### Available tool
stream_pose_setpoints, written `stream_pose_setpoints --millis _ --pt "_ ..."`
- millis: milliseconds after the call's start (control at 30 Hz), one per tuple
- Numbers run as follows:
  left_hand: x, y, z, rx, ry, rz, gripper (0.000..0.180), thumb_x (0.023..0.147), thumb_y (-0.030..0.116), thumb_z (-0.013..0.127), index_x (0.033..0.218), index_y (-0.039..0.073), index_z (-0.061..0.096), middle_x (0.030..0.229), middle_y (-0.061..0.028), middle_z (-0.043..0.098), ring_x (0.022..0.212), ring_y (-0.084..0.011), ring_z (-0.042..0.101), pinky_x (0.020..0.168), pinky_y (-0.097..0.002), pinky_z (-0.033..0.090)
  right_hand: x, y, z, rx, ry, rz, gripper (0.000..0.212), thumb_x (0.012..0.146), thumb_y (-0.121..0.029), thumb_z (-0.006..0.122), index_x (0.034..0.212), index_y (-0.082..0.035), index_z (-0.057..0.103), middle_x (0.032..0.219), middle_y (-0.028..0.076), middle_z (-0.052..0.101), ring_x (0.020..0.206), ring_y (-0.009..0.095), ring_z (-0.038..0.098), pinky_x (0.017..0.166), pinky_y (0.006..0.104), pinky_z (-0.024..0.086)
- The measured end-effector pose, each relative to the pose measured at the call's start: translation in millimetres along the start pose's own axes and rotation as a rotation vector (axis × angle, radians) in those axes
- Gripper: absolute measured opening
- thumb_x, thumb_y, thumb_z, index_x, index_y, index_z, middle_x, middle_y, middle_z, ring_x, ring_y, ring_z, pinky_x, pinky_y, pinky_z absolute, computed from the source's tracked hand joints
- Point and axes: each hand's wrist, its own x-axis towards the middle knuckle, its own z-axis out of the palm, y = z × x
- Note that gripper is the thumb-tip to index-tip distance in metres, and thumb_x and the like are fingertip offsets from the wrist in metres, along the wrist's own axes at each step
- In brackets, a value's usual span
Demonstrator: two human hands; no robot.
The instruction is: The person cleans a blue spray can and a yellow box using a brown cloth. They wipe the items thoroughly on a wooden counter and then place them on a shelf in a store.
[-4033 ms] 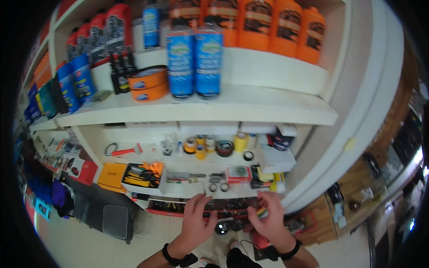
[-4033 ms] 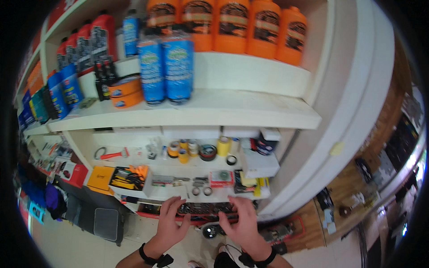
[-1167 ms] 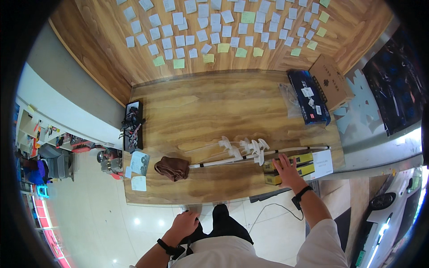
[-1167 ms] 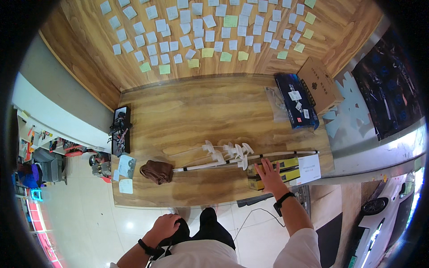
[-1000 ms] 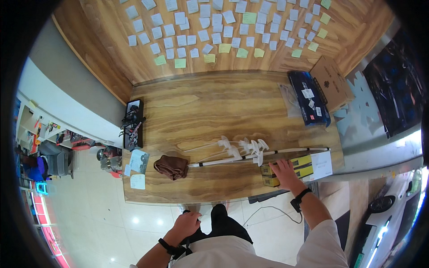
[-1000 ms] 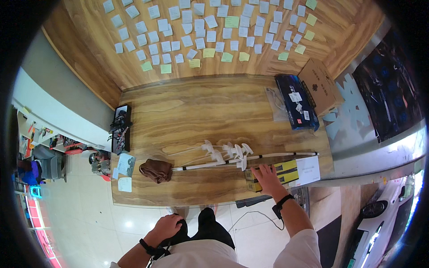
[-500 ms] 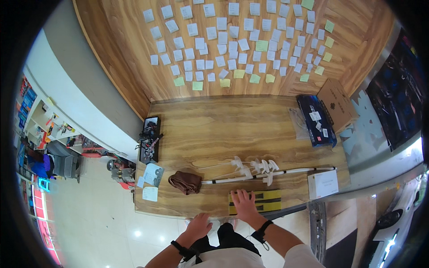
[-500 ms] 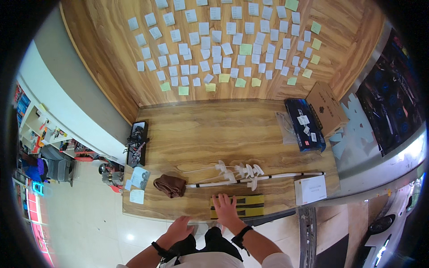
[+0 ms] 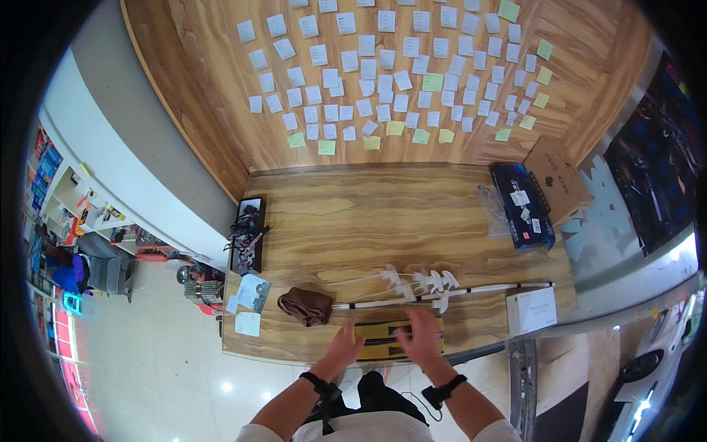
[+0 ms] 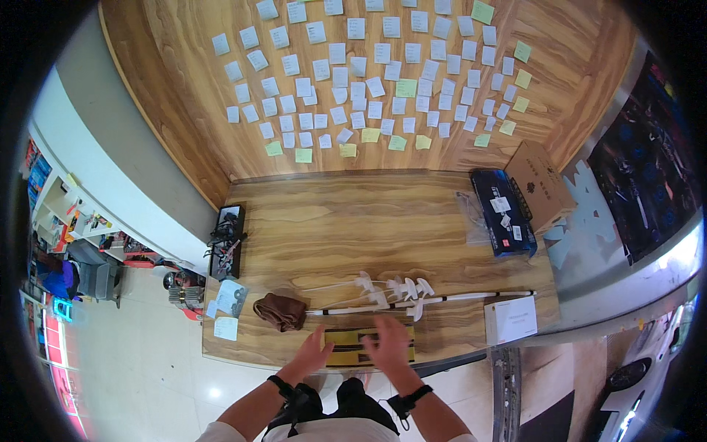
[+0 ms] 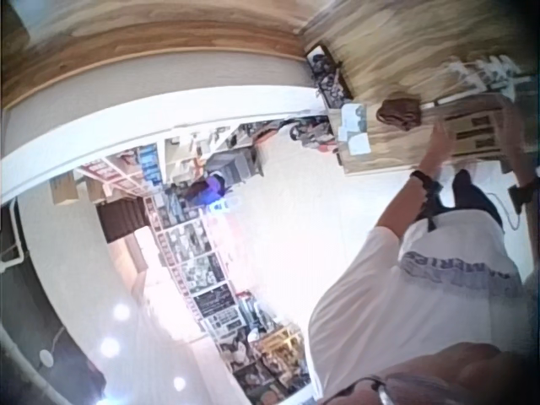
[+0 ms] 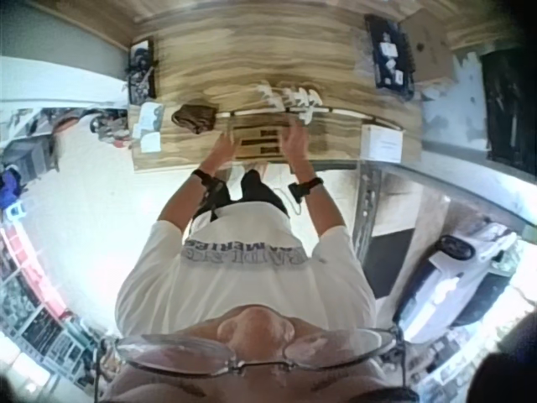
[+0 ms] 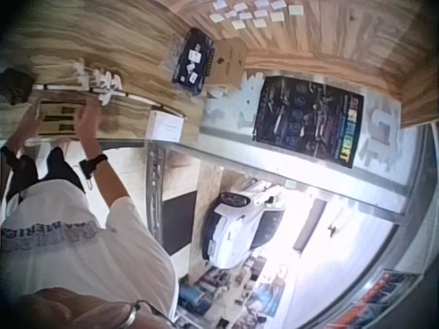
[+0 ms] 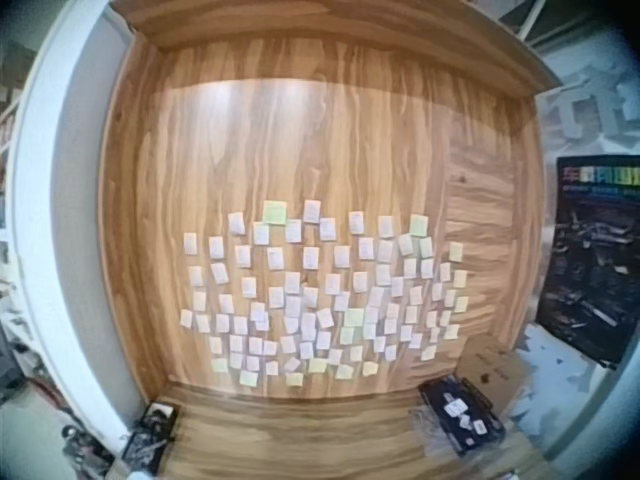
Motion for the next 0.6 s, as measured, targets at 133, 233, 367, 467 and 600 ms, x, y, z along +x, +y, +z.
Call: stream_pose_setpoints --millis 133,233,367,467,600 --pt "18.3 -6.6 15.7 -0.1 -0.07 -0.087 0.084 0.107 0.044 0.069 0.171 0.003 0.031 0.122 -0.0331 0.074 0.105 -0.051 0.075 0.09 -0.0578 0.059 -15.9 85.6 -11.2 0.097 -0.028 0.499 0.072 0.101 -0.044 0.075 0.159 -0.006 0.055 0.141 0.027 0.069 0.132 0.049 0.064 0.11 0.0564 0.051" --pt "27.9 2.8 14.4 -0.172 -0.149 -0.185 0.088 0.105 0.045 0.072 0.17 0.002 0.031 0.106 -0.028 0.077 0.09 -0.0496 0.076 0.081 -0.0578 0.059 -13.4 100.7 -13.8 0.188 -0.17 0.678 0.072 0.102 -0.044 0.073 0.159 -0.003 0.056 0.136 0.029 0.072 0.127 0.05 0.068 0.107 0.0548 0.055" --pt "36.2 -13.8 19.1 -0.192 -0.024 -0.184 0.09 0.102 0.045 0.075 0.169 0.002 0.033 0.1 -0.0245 0.078 0.088 -0.0473 0.075 0.078 -0.0581 0.057 3.0 88.7 -5.5 0.177 -0.217 0.641 0.072 0.101 -0.044 0.075 0.157 -0.001 0.059 0.133 0.03 0.074 0.124 0.048 0.072 0.105 0.0519 0.058" --pt "30.0 -25.8 3.4 -0.086 0.205 -0.131 0.086 0.101 0.043 0.076 0.167 0.003 0.038 0.112 -0.0282 0.076 0.1 -0.0497 0.073 0.087 -0.058 0.058 18.0 57.2 -6.6 0.166 -0.238 0.585 0.071 0.101 -0.044 0.075 0.154 -0.001 0.061 0.128 0.03 0.076 0.121 0.047 0.073 0.102 0.0519 0.059" --pt "-2.1 -22.9 -33.3 -0.095 0.47 -0.107 0.082 0.1 0.041 0.076 0.166 0.006 0.042 0.141 -0.035 0.064 0.127 -0.0557 0.061 0.109 -0.0585 0.051 27.9 17.3 -2.9 0.227 -0.246 0.481 0.07 0.1 -0.042 0.076 0.155 -0.001 0.061 0.122 0.027 0.078 0.117 0.045 0.075 0.097 0.051 0.06"
